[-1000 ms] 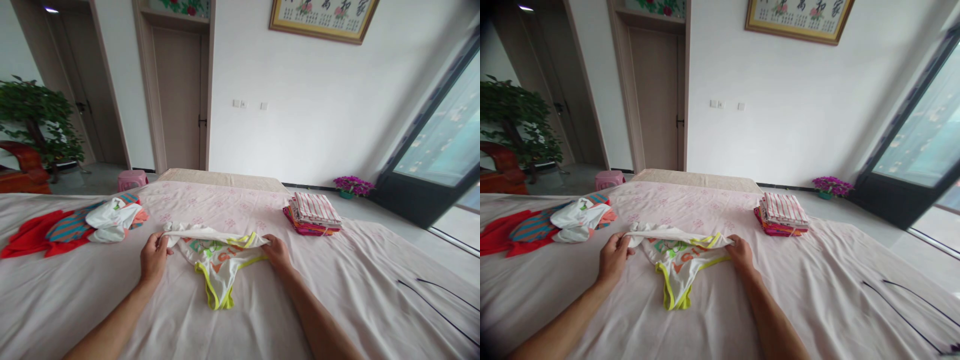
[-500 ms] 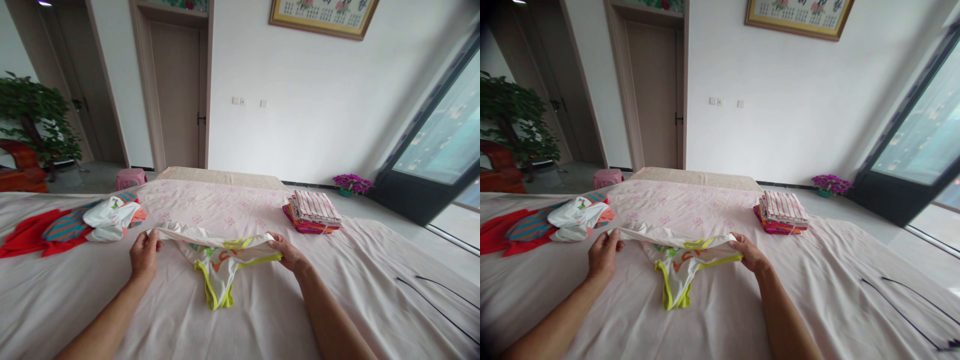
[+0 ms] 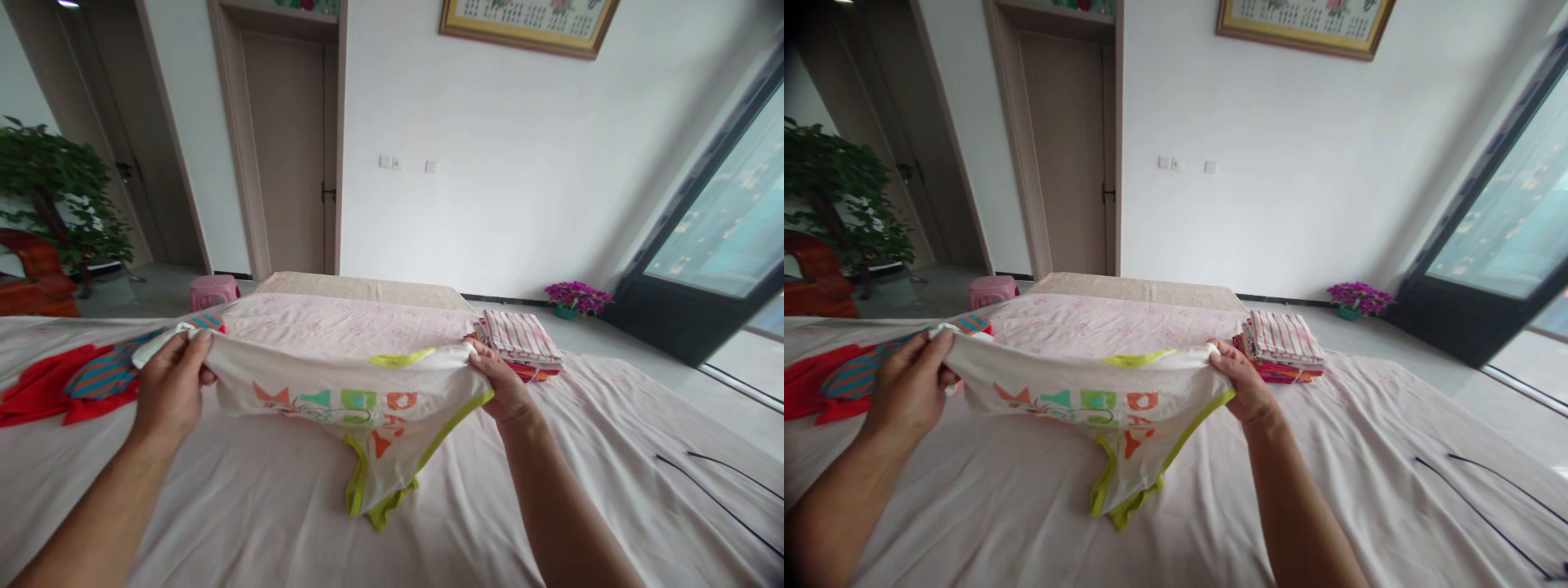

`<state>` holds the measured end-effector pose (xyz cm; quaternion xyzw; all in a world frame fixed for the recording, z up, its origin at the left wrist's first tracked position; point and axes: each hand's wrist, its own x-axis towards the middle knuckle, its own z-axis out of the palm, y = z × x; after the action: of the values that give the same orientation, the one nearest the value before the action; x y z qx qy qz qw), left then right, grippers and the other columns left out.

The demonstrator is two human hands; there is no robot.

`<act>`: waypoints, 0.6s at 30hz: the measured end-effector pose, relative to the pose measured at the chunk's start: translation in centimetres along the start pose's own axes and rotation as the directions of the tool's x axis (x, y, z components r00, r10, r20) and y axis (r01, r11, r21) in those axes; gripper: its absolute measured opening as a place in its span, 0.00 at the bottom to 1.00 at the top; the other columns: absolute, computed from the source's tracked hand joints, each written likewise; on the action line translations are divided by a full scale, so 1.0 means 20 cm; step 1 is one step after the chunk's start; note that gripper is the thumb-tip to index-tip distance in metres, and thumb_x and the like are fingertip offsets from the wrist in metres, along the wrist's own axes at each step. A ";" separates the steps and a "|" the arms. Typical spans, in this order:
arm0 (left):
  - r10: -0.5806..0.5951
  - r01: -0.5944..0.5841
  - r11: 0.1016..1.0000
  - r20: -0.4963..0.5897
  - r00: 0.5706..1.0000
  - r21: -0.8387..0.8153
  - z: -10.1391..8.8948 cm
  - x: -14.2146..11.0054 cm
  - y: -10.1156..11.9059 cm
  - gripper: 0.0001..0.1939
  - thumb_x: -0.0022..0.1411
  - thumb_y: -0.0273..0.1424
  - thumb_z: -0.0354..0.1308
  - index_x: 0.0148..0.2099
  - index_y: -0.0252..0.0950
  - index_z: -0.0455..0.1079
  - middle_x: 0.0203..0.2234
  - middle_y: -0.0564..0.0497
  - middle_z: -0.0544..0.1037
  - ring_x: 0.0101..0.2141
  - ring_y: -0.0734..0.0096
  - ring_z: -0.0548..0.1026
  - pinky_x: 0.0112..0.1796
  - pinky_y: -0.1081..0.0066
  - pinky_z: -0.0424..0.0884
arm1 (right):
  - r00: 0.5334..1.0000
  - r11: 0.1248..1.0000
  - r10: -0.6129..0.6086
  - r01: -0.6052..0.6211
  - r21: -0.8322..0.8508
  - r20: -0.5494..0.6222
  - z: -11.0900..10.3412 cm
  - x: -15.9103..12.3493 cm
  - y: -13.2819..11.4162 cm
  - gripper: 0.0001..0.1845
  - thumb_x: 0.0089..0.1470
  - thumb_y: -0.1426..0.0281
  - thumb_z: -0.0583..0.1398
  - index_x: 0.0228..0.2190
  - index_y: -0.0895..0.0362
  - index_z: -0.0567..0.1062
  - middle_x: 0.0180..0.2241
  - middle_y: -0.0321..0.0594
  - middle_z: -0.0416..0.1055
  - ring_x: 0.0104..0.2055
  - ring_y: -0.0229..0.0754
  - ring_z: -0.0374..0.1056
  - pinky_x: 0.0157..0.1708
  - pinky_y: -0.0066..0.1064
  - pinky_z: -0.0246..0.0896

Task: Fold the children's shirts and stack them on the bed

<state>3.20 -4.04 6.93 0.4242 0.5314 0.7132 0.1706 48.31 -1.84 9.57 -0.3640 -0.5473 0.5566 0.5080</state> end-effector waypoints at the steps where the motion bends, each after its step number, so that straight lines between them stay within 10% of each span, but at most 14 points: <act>1: -0.048 0.049 0.998 0.031 0.998 -0.040 0.02 0.04 -0.01 0.17 0.58 0.44 0.61 0.38 0.34 0.68 0.20 0.62 0.62 0.18 0.84 0.57 0.18 0.81 0.55 | 1.000 0.999 -0.011 0.011 -0.034 -0.005 0.00 0.05 -0.01 0.21 0.42 0.52 0.68 0.28 0.53 0.67 0.22 0.32 0.64 0.20 0.35 0.57 0.21 0.27 0.54; 5: -0.209 0.218 0.965 0.074 0.975 -0.143 0.16 0.22 -0.04 0.15 0.56 0.37 0.65 0.36 0.32 0.65 0.18 0.62 0.64 0.19 0.83 0.63 0.21 0.81 0.60 | 0.996 0.984 -0.064 0.054 -0.167 -0.060 -0.01 0.36 -0.02 0.22 0.42 0.53 0.68 0.26 0.55 0.68 0.20 0.30 0.63 0.21 0.33 0.56 0.21 0.24 0.52; 10: -0.088 0.114 0.957 0.109 0.990 -0.267 0.34 0.44 0.08 0.13 0.63 0.35 0.59 0.37 0.33 0.58 0.30 0.56 0.71 0.33 0.78 0.75 0.44 0.66 0.72 | 0.893 0.896 -0.383 0.298 -0.328 -0.235 -0.05 0.64 -0.20 0.23 0.44 0.50 0.66 0.25 0.55 0.68 0.19 0.28 0.61 0.21 0.32 0.55 0.21 0.23 0.53; 14: 0.075 0.015 0.915 0.207 0.976 -0.404 0.36 0.46 0.16 0.16 0.61 0.37 0.63 0.38 0.34 0.58 0.36 0.52 0.74 0.40 0.73 0.76 0.54 0.57 0.67 | 0.797 0.804 -0.569 0.488 -0.341 -0.200 -0.08 0.56 -0.35 0.19 0.49 0.52 0.66 0.28 0.55 0.70 0.23 0.30 0.64 0.25 0.33 0.58 0.25 0.25 0.55; 18: 0.001 0.104 0.959 0.367 0.930 -0.265 0.24 0.33 -0.02 0.24 0.54 0.43 0.67 0.43 0.31 0.68 0.38 0.49 0.78 0.40 0.70 0.76 0.55 0.58 0.67 | 0.859 0.815 -0.499 0.422 -0.397 -0.112 -0.16 0.35 -0.18 0.17 0.52 0.53 0.64 0.32 0.54 0.72 0.27 0.34 0.68 0.29 0.38 0.62 0.30 0.29 0.59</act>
<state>3.00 3.58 9.64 0.5062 0.3956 0.6853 0.3430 50.54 5.23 13.78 -0.3633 -0.6546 0.2650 0.6077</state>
